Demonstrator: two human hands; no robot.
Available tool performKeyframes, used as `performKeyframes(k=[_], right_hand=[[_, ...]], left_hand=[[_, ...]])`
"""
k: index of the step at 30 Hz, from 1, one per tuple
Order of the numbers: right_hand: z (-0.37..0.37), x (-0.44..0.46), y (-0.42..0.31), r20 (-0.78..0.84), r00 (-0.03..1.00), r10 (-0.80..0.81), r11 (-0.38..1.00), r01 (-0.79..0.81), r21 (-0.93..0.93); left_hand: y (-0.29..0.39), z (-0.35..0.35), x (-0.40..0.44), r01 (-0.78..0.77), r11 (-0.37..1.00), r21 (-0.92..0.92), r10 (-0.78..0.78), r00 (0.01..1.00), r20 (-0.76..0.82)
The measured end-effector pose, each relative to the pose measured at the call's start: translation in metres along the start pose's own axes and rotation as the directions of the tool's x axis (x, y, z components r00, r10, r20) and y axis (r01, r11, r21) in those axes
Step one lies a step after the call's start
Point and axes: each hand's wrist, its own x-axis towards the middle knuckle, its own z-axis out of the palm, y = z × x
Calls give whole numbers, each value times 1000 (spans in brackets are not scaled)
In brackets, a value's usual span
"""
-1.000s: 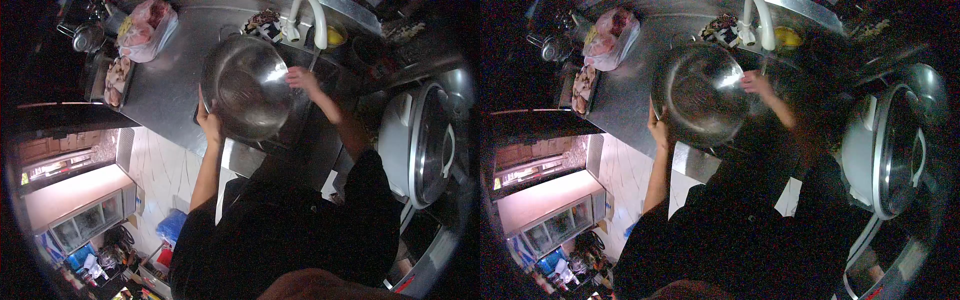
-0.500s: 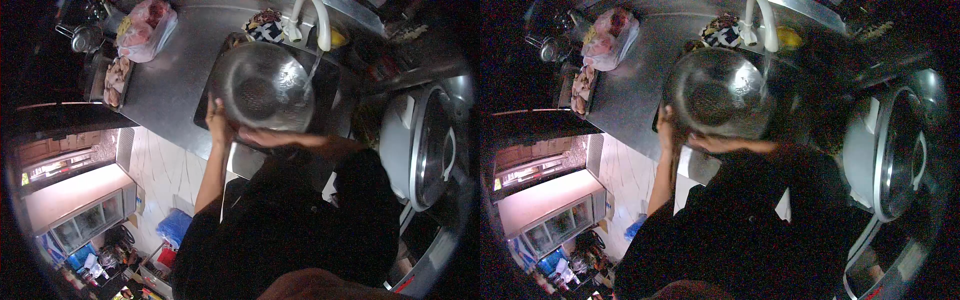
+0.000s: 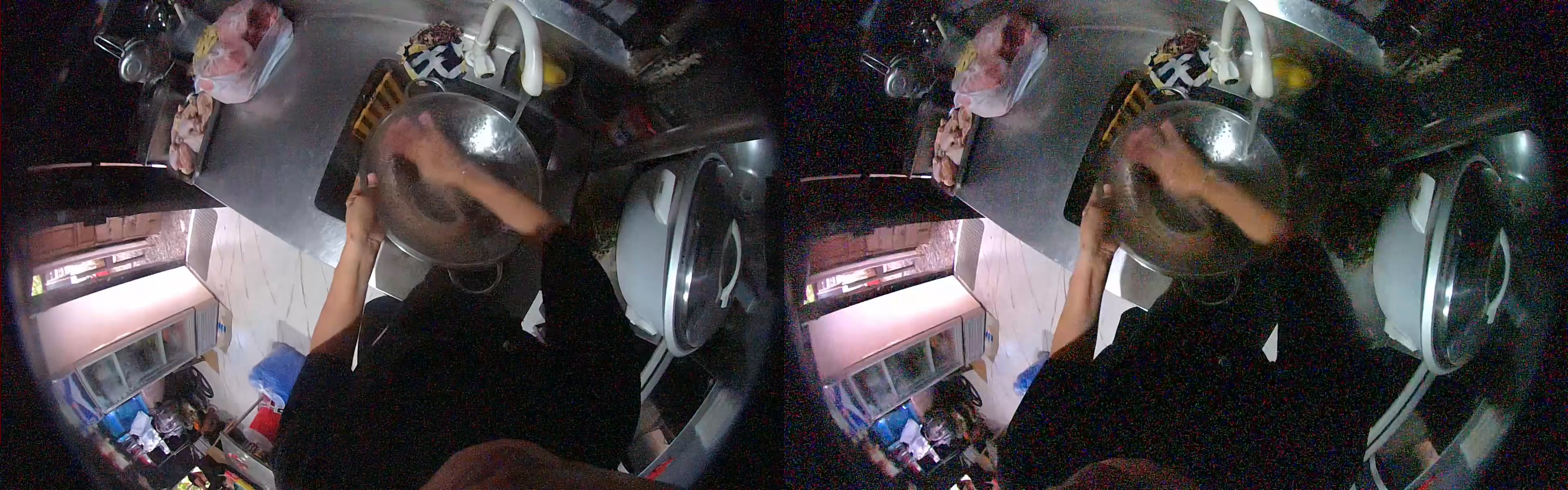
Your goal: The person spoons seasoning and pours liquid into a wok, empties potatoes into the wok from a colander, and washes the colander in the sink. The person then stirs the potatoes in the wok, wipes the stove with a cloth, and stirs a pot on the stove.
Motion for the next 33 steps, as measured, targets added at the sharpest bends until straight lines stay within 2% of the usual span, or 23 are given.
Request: performKeyframes(k=[1,2,4,6,7,8,9,11,13,16,18,19,20,22,23,24,25,26,27,28,29,31,33], right_hand=[[9,-6,25,-59,984,170,982,-174,-68],[11,-18,55,-14,979,205,979,-205,6],[2,-43,72,137,977,161,982,-144,-121],[-3,-72,43,382,831,404,911,-328,-251],[27,-98,12,155,840,520,854,-513,-88],[58,-125,-18,-82,794,603,795,-588,146],[56,-127,-44,-77,781,620,765,-580,279],[29,-106,-74,190,859,475,760,-509,403],[2,-102,-79,419,880,223,718,-440,540],[-22,-124,-44,711,703,-36,744,-456,489],[-31,-131,0,693,693,200,926,-365,97],[-24,-126,15,595,735,325,934,-349,-79],[-10,-112,25,415,814,407,908,-409,-88],[32,-84,27,-35,841,539,835,-529,148],[35,-61,14,-12,814,581,812,-579,78],[35,-40,2,7,783,622,783,-622,8],[23,-35,-15,105,793,600,731,-597,332],[2,-35,-42,192,815,547,575,-533,621],[-1,-37,-48,289,849,442,515,-504,693],[-4,-38,-55,379,865,328,437,-494,751],[8,-51,-51,511,839,187,542,-522,659],[28,-87,-42,753,656,-50,742,-480,467],[8,-102,-17,806,590,49,886,-398,237]], left_hand=[[6,0,-3,-33,999,-19,34,999,27],[13,1,-4,-68,997,-39,70,996,53],[16,-5,3,-136,986,-99,144,987,73],[18,-1,5,-208,977,-43,207,978,-21],[17,3,7,-239,971,-14,238,969,-63],[13,6,8,-253,967,5,253,965,-74],[8,9,9,-266,963,27,268,960,-86],[-2,12,10,-294,954,57,298,951,-85],[-12,12,14,-329,942,66,333,941,-63],[2,4,4,-259,964,-64,256,965,-52],[4,3,1,-233,970,-68,233,972,-8],[3,2,-2,-214,974,-68,215,977,8],[-2,4,-3,-178,982,67,181,982,-43],[-8,26,-9,-181,983,3,181,980,-78],[-11,34,-10,-181,983,-31,177,980,-95],[-18,33,-2,-256,961,-103,261,964,41],[-19,34,2,-261,965,-36,261,965,-7],[-19,34,5,-261,965,34,262,963,-58],[-17,33,8,-257,961,104,268,958,-106],[-8,28,7,-348,887,302,381,923,-53],[-2,15,11,-362,906,221,378,925,-36],[4,-9,17,-373,926,54,374,927,0],[7,-11,7,-348,929,124,352,936,-15]])
